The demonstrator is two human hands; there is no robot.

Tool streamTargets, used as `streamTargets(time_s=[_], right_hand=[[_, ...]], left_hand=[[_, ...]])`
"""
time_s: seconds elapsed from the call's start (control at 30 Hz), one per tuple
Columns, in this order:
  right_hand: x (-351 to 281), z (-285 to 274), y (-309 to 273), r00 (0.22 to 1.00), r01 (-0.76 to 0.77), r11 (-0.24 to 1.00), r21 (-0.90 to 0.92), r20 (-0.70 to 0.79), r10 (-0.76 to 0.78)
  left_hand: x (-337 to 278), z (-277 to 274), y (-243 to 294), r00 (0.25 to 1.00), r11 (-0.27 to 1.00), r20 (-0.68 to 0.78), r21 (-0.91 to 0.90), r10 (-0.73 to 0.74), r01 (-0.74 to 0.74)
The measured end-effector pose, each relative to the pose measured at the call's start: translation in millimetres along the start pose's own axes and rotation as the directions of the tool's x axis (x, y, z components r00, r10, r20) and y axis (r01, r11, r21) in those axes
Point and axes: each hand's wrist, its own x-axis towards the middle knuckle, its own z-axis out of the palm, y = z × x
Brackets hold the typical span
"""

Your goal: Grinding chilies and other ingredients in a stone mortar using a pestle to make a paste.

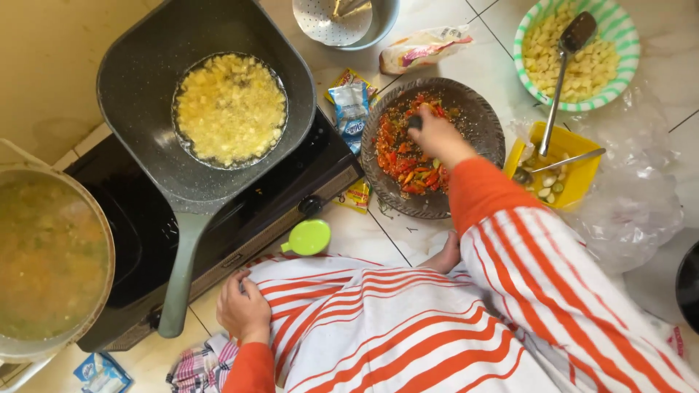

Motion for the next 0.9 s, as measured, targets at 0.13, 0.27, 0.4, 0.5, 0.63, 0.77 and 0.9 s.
streamTargets(time_s=[0.13,0.27,0.4,0.5,0.63,0.77,0.9], right_hand=[[36.1,-32.1,45.2,0.997,-0.039,0.988,0.152,0.076,0.028],[6.0,-11.5,74.2,0.991,-0.066,0.997,-0.036,-0.121,0.061],[-20.4,3.1,59.3,0.999,-0.038,0.999,0.032,0.021,0.037],[-6.3,-20.8,54.5,0.995,-0.051,0.989,0.141,0.087,0.039],[65.7,-8.8,90.0,0.966,0.096,0.868,0.487,-0.256,0.037],[20.9,-21.4,45.0,0.982,0.07,0.958,0.276,-0.187,-0.018],[-10.5,-5.2,55.6,0.985,0.17,0.973,-0.154,0.046,-0.165]], left_hand=[[-3.3,-0.8,-2.7,1.0,1.0,0.0,-0.015,-0.003,0.003],[-3.0,-4.1,-0.3,1.0,0.999,-0.024,-0.037,0.019,-0.02],[-2.0,-4.2,0.6,1.0,0.999,-0.018,-0.025,0.026,-0.026],[-1.8,-4.1,0.3,1.0,0.999,-0.005,-0.032,0.013,-0.013],[-1.4,-2.0,-0.3,1.0,0.999,-0.023,-0.034,0.02,-0.021],[1.4,-1.3,2.1,0.998,0.999,-0.034,-0.018,0.045,-0.045],[-2.6,-5.9,-0.9,0.999,0.999,-0.01,-0.007,0.032,-0.032]])
